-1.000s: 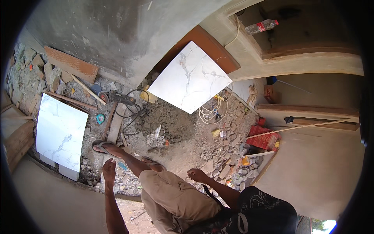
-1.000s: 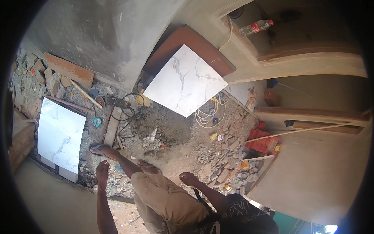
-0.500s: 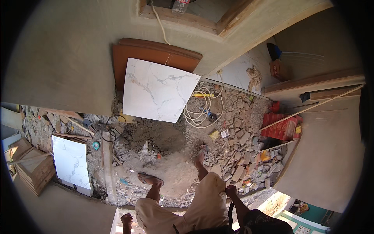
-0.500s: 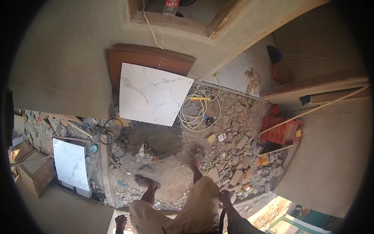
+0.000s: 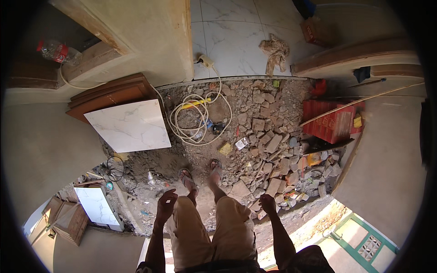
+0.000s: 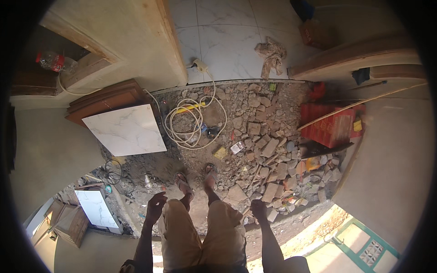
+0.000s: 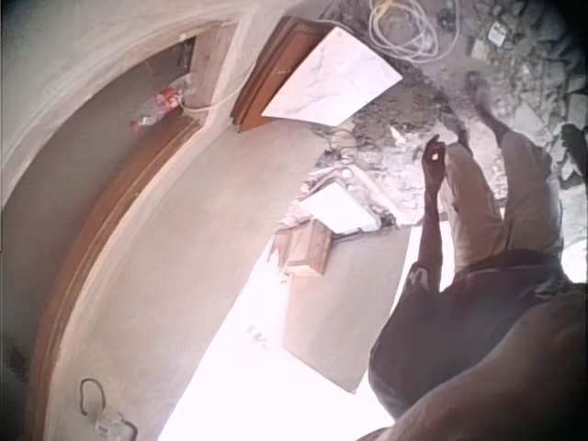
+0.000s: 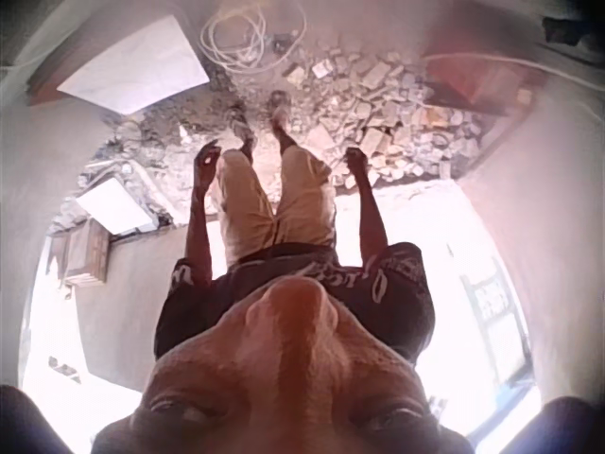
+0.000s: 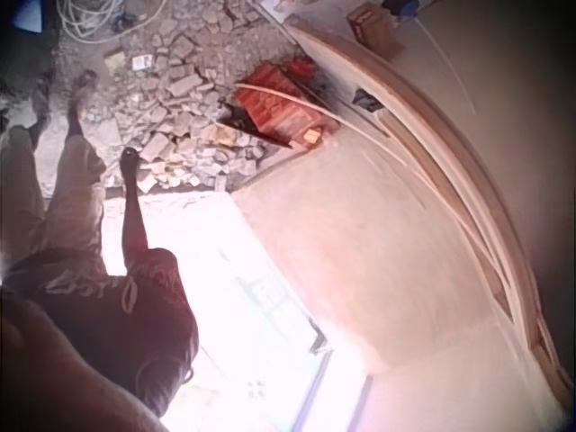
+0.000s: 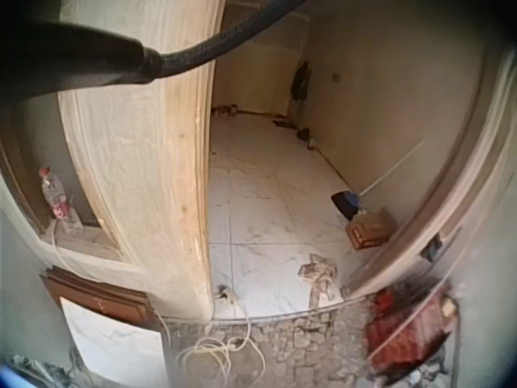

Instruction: The person measures a large white marble-patterned tile with a tape measure and marks it with a pencil. They use a wooden straightedge to draw a straight line across the tile. Another person is visible in the background handling a similar tile.

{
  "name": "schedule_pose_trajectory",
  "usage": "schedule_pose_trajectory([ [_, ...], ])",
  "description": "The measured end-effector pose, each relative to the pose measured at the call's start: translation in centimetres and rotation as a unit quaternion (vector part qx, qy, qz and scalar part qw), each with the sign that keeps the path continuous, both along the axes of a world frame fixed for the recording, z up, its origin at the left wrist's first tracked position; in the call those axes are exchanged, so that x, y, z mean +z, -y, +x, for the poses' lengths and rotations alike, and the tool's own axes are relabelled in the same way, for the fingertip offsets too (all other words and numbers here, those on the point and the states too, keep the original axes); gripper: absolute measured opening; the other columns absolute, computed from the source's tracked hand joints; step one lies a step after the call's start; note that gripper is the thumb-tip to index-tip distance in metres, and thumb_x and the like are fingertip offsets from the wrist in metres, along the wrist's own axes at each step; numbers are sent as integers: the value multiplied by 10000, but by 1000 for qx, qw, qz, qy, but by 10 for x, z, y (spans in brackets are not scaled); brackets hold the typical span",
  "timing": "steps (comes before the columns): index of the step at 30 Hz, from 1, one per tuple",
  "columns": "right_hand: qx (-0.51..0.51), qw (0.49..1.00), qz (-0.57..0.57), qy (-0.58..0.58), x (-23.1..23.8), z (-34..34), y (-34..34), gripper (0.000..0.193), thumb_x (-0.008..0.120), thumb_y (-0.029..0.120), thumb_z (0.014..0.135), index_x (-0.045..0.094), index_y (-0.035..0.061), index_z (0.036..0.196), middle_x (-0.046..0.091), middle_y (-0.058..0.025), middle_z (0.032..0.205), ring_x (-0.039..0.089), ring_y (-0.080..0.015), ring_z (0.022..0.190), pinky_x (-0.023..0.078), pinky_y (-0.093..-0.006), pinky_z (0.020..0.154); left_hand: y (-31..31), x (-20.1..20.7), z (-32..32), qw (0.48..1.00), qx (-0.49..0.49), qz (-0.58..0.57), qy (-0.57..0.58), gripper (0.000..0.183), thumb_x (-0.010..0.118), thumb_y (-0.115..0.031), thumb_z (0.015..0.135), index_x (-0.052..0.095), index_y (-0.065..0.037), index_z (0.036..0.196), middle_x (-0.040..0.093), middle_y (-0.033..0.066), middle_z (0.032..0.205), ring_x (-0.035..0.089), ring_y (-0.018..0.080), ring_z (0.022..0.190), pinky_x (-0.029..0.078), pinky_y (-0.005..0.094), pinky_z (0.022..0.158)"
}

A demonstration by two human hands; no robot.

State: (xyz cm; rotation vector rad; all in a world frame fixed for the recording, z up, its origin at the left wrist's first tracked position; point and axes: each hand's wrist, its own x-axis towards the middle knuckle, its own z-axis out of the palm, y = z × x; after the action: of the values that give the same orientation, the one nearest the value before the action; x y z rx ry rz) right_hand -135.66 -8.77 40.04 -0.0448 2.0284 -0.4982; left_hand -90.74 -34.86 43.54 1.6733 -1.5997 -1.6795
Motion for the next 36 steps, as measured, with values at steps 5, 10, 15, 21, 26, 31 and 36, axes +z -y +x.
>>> schedule_pose_trajectory([
  [5, 125, 984, -73, -104, 22, -32, 86, 237, 643, 217, 952, 704, 51, 1109, 737, -95, 874, 733, -211, 797, 563, -342, 663, 55, -22, -54, 996, 33, 86, -5, 175, 630, -64, 970, 706, -21, 1122, 713, 95, 1093, 684, 151, 878, 556, 293, 760],
  [10, 102, 977, -77, -169, -12, -79, 147, 255, 687, 208, 938, 695, 26, 1116, 753, -148, 921, 737, -249, 827, 571, -371, 732, 141, -75, -112, 979, 96, 175, 46, 301, 623, -249, 1003, 682, -7, 1172, 732, 76, 952, 668, 143, 811, 541, 300, 715],
  [15, 129, 979, -26, -155, -90, -150, 204, 309, 680, 203, 954, 651, -10, 1176, 749, -154, 934, 735, -241, 836, 574, -368, 733, 201, -104, -198, 977, 119, 175, 36, 281, 620, -248, 994, 691, -8, 1121, 717, 57, 924, 661, 133, 812, 533, 298, 725],
  [21, 223, 954, -154, -125, -207, -220, 430, 359, 621, 283, 987, 641, -5, 1201, 733, -167, 874, 727, -256, 813, 563, -388, 731, 264, -158, -310, 967, 173, 185, 32, 286, 621, -263, 1011, 703, -23, 1143, 737, 64, 942, 668, 141, 805, 530, 305, 708],
  [26, 400, 897, -190, 2, -279, -220, 642, 406, 605, 289, 981, 606, -8, 1260, 718, -248, 1092, 692, -390, 1076, 547, -454, 916, 309, -163, -409, 937, 234, 254, 47, 410, 565, -436, 1039, 681, -120, 1273, 740, 37, 1024, 670, 126, 905, 536, 314, 767],
  [31, 530, 839, -123, 2, -326, -195, 792, 776, 633, 495, 949, 436, -69, 1444, 566, -303, 1369, 549, -408, 1295, 440, -466, 1098, 337, -156, -478, 924, 276, 263, 15, 454, 525, -447, 1055, 639, -106, 1332, 730, 64, 1102, 681, 158, 967, 552, 347, 805],
  [36, 551, 808, -207, -13, -359, -135, 838, 714, 662, 454, 939, 435, -66, 1372, 576, -282, 1265, 599, -433, 1160, 484, -487, 1028, 377, -183, -502, 918, 345, 193, 21, 473, 547, -400, 1058, 623, -17, 1326, 730, 122, 1060, 666, 172, 944, 524, 319, 801],
])
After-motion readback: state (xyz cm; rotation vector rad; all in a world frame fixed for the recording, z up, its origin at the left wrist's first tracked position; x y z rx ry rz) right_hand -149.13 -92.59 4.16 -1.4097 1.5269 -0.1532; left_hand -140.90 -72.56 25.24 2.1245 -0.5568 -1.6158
